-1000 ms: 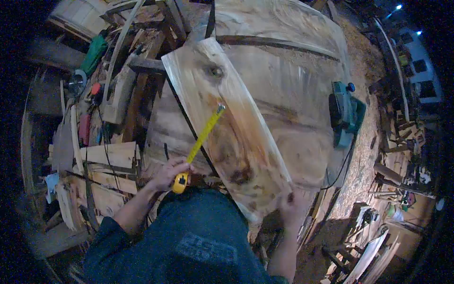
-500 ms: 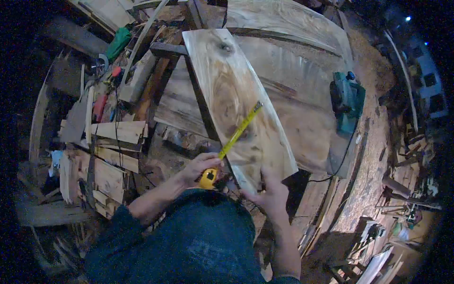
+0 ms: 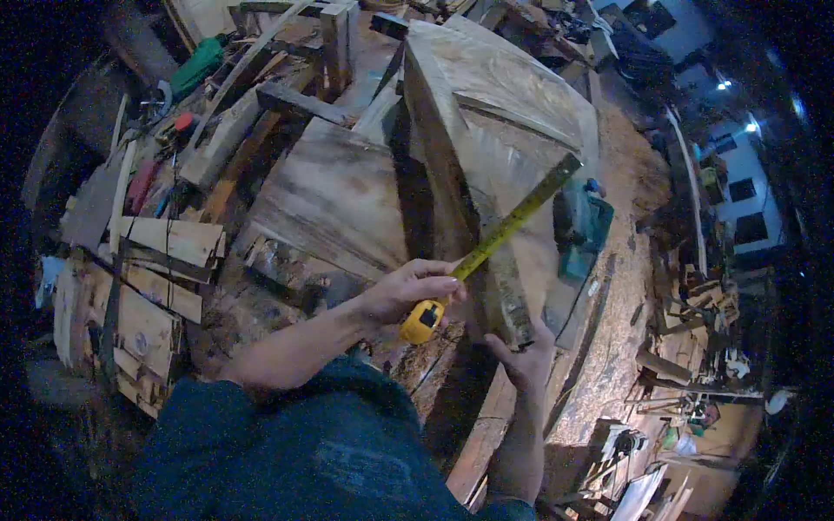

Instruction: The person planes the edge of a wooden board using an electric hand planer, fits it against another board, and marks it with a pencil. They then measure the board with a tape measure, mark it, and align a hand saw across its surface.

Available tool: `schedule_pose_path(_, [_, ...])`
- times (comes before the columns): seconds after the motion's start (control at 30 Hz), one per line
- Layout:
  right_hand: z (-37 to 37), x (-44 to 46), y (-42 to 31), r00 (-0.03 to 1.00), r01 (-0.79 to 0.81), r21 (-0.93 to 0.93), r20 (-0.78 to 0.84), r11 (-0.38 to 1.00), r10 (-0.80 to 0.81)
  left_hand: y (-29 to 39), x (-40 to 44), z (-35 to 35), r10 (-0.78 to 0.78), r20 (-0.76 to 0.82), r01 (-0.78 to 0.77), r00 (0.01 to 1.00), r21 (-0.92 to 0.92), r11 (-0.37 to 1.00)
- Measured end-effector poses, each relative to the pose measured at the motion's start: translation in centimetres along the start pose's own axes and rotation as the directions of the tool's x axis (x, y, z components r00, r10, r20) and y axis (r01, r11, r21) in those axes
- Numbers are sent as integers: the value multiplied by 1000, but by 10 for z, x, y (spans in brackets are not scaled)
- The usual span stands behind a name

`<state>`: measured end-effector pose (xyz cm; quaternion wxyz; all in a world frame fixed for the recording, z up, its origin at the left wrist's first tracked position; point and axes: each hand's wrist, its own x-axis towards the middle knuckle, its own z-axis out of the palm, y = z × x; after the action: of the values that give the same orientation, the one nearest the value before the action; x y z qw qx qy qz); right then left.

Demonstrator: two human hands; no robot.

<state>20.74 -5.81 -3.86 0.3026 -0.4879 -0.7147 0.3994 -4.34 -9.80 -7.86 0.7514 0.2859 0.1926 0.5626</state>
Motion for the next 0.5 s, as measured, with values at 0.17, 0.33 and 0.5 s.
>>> schedule_pose_path(0.17, [7,-19,82,954,-115,349,-222,930,201,-19,46,3,232,45,-236,972,275,932])
schedule_pose_path(0.33, [38,-52,93,856,-216,651,-233,727,462,-5,-2,-34,-51,-168,160,985,741,652])
schedule_pose_path(0.5, [110,-68,116,694,-50,995,-25,82,720,13,-69,-75,-207,-319,380,925,787,487])
